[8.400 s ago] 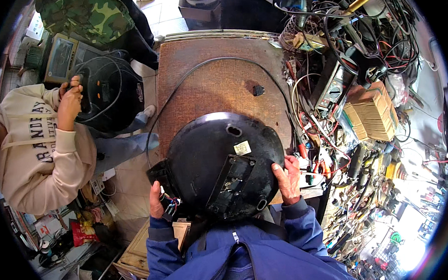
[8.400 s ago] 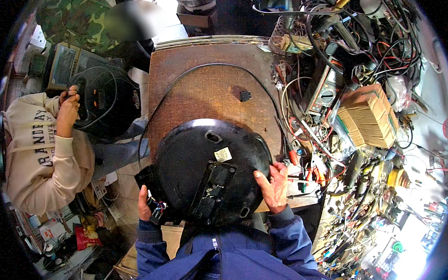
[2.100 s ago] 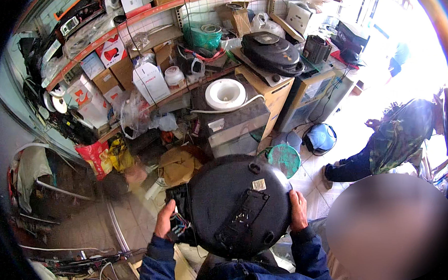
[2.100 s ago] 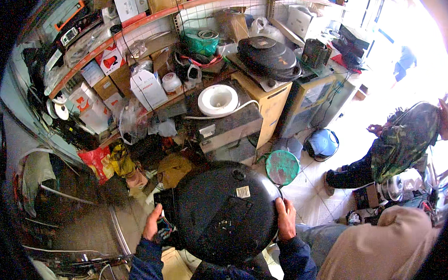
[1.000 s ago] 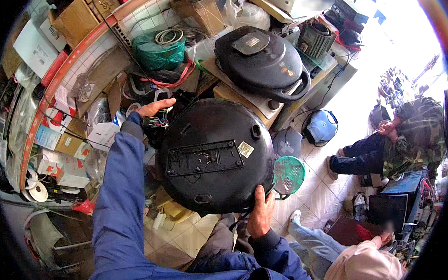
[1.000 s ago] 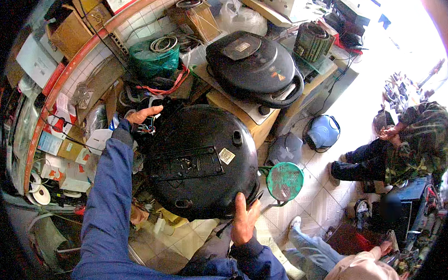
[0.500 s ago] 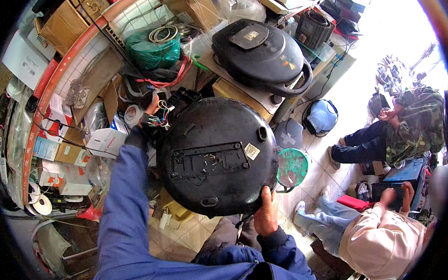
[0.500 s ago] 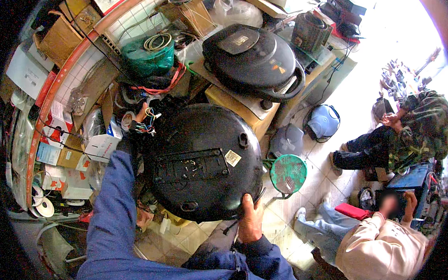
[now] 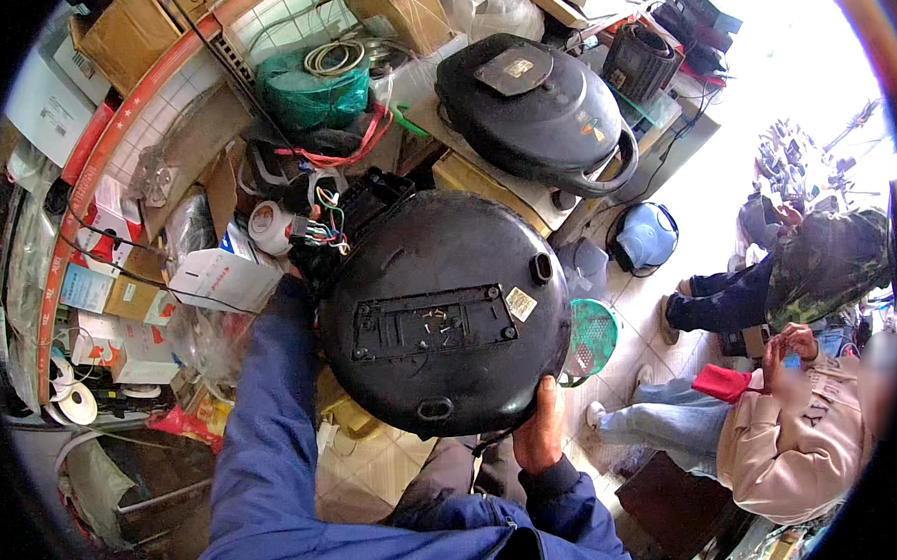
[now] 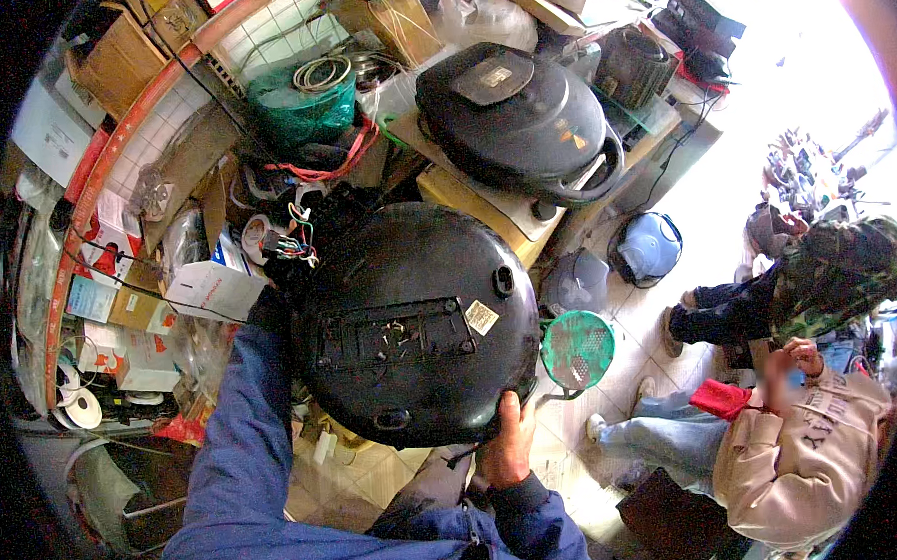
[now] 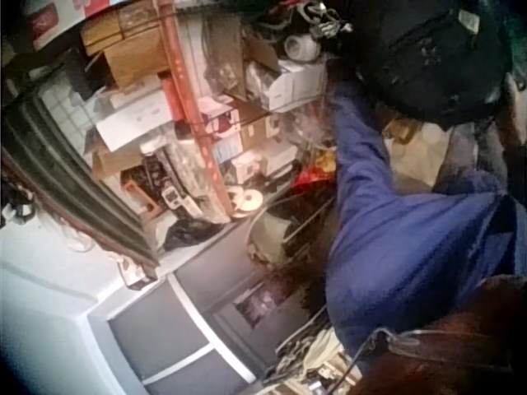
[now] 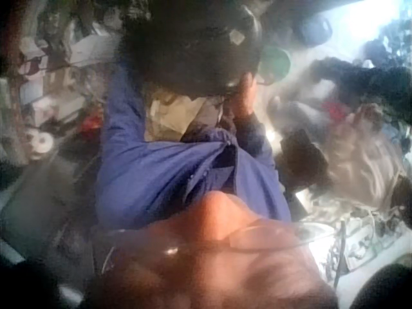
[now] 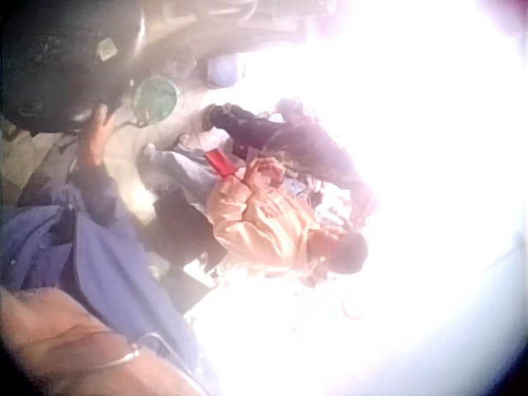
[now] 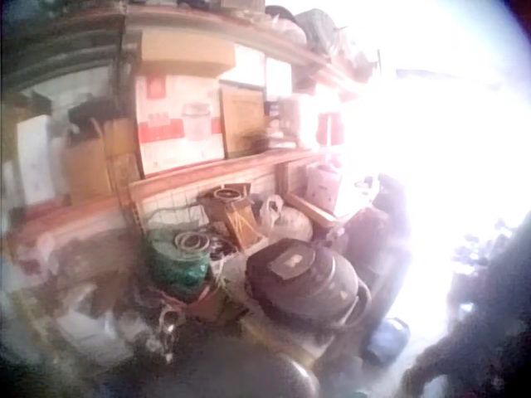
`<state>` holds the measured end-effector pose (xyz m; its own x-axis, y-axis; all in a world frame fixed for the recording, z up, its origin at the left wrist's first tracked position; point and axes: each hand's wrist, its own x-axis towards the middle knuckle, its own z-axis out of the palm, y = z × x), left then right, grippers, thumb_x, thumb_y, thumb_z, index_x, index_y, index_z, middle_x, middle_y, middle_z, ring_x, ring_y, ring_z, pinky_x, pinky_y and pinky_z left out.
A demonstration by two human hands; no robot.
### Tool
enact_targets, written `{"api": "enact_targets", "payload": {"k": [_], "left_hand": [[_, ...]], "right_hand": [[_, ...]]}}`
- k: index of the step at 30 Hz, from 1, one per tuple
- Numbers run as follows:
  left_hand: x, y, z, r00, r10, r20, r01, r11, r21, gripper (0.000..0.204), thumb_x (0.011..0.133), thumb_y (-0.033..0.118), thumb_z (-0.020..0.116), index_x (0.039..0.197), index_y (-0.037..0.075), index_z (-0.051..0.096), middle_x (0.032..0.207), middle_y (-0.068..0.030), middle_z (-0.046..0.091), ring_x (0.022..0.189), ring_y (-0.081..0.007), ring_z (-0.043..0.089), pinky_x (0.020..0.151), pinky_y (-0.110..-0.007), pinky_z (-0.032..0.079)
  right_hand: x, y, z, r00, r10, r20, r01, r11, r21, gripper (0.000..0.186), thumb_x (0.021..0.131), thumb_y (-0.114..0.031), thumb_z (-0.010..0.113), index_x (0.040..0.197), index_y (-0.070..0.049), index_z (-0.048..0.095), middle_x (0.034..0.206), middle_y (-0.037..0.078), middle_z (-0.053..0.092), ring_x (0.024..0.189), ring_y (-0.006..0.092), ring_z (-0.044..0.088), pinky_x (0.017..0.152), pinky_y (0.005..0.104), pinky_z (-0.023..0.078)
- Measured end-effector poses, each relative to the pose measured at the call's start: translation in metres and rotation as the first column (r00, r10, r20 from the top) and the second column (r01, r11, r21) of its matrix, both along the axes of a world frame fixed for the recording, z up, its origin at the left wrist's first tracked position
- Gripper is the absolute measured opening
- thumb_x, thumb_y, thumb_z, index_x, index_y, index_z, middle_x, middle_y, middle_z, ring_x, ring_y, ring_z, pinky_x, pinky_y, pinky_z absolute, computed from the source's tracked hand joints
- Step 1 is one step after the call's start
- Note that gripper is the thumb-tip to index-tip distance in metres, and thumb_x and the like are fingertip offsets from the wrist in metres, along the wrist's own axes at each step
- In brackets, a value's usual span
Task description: The person disassembles a black plastic electronic housing, likely a helmet light or similar device, using a screwdriver. They remove the back cover, inspect the internal components and wiring, and manipulate the casing and wires on a cluttered workbench.
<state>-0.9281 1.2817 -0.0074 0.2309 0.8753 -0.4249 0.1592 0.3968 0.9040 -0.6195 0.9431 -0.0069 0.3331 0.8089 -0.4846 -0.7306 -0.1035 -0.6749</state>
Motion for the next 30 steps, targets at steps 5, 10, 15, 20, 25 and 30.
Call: {"api": "enact_targets", "payload": {"k": [5, 10, 15, 20, 25, 30], "left_hand": [[-0.016, -0.006, -0.003, 0.998, -0.033, -0.061, 0.031, 0.999, -0.033, 0.038, 0.095, 0.054, 0.066, 0.108, 0.019, 0.065, 0.084, 0.0024, 0.067, 0.067, -0.0107, 0.060, 0.057, -0.026, 0.046], [-0.045, -0.023, -0.009, 0.989, -0.075, -0.126, 0.062, 0.993, -0.103, 0.037, 0.097, 0.053, 0.064, 0.112, 0.019, 0.065, 0.087, 0.0023, 0.067, 0.069, -0.0109, 0.060, 0.058, -0.025, 0.045], [-0.068, -0.014, -0.006, 0.977, -0.086, -0.194, 0.061, 0.989, -0.131, 0.036, 0.099, 0.051, 0.063, 0.116, 0.019, 0.065, 0.089, 0.0021, 0.067, 0.071, -0.0110, 0.060, 0.060, -0.024, 0.045], [-0.086, -0.008, -0.003, 0.984, 0.019, -0.179, -0.037, 0.994, -0.101, 0.036, 0.101, 0.049, 0.061, 0.120, 0.019, 0.065, 0.091, 0.0019, 0.068, 0.074, -0.0111, 0.060, 0.061, -0.024, 0.044], [-0.046, -0.100, 0.027, 0.903, 0.282, 0.324, -0.254, 0.959, -0.126, 0.052, 0.100, 0.058, 0.061, 0.127, 0.014, 0.065, 0.108, -0.0006, 0.068, 0.094, -0.0176, 0.064, 0.079, -0.035, 0.050], [-0.029, -0.162, -0.020, 0.835, 0.401, 0.376, -0.340, 0.914, -0.220, 0.056, 0.103, 0.056, 0.056, 0.135, 0.009, 0.061, 0.132, -0.0076, 0.066, 0.114, -0.0256, 0.065, 0.098, -0.041, 0.053]], "right_hand": [[0.006, 0.001, -0.004, 1.000, 0.009, -0.028, -0.008, 1.000, 0.023, 0.069, 0.102, -0.052, 0.060, 0.147, -0.001, 0.046, 0.147, 0.010, 0.056, 0.134, 0.0244, 0.054, 0.116, 0.0403, 0.039], [0.010, 0.004, 0.005, 0.997, 0.010, 0.081, -0.010, 1.000, 0.000, 0.067, 0.102, -0.051, 0.060, 0.147, -0.002, 0.047, 0.146, 0.010, 0.056, 0.133, 0.0245, 0.054, 0.115, 0.0401, 0.039], [0.008, 0.002, 0.004, 0.998, -0.003, 0.057, 0.003, 1.000, -0.003, 0.063, 0.104, -0.048, 0.058, 0.146, -0.002, 0.048, 0.146, 0.010, 0.056, 0.133, 0.0244, 0.054, 0.115, 0.0412, 0.039], [0.003, -0.002, -0.008, 0.999, -0.020, 0.030, 0.021, 1.000, -0.010, 0.063, 0.105, -0.049, 0.056, 0.147, -0.003, 0.046, 0.148, 0.010, 0.055, 0.135, 0.0253, 0.052, 0.117, 0.0431, 0.038], [-0.010, -0.004, 0.015, 1.000, 0.002, -0.015, -0.002, 1.000, -0.031, 0.067, 0.105, -0.051, 0.055, 0.151, -0.003, 0.043, 0.152, 0.010, 0.052, 0.138, 0.0264, 0.050, 0.118, 0.0436, 0.037], [-0.028, -0.017, 0.000, 1.000, -0.008, -0.027, 0.009, 0.999, 0.036, 0.073, 0.103, -0.055, 0.056, 0.154, -0.005, 0.040, 0.155, 0.010, 0.049, 0.142, 0.0264, 0.047, 0.121, 0.0455, 0.034]]}}
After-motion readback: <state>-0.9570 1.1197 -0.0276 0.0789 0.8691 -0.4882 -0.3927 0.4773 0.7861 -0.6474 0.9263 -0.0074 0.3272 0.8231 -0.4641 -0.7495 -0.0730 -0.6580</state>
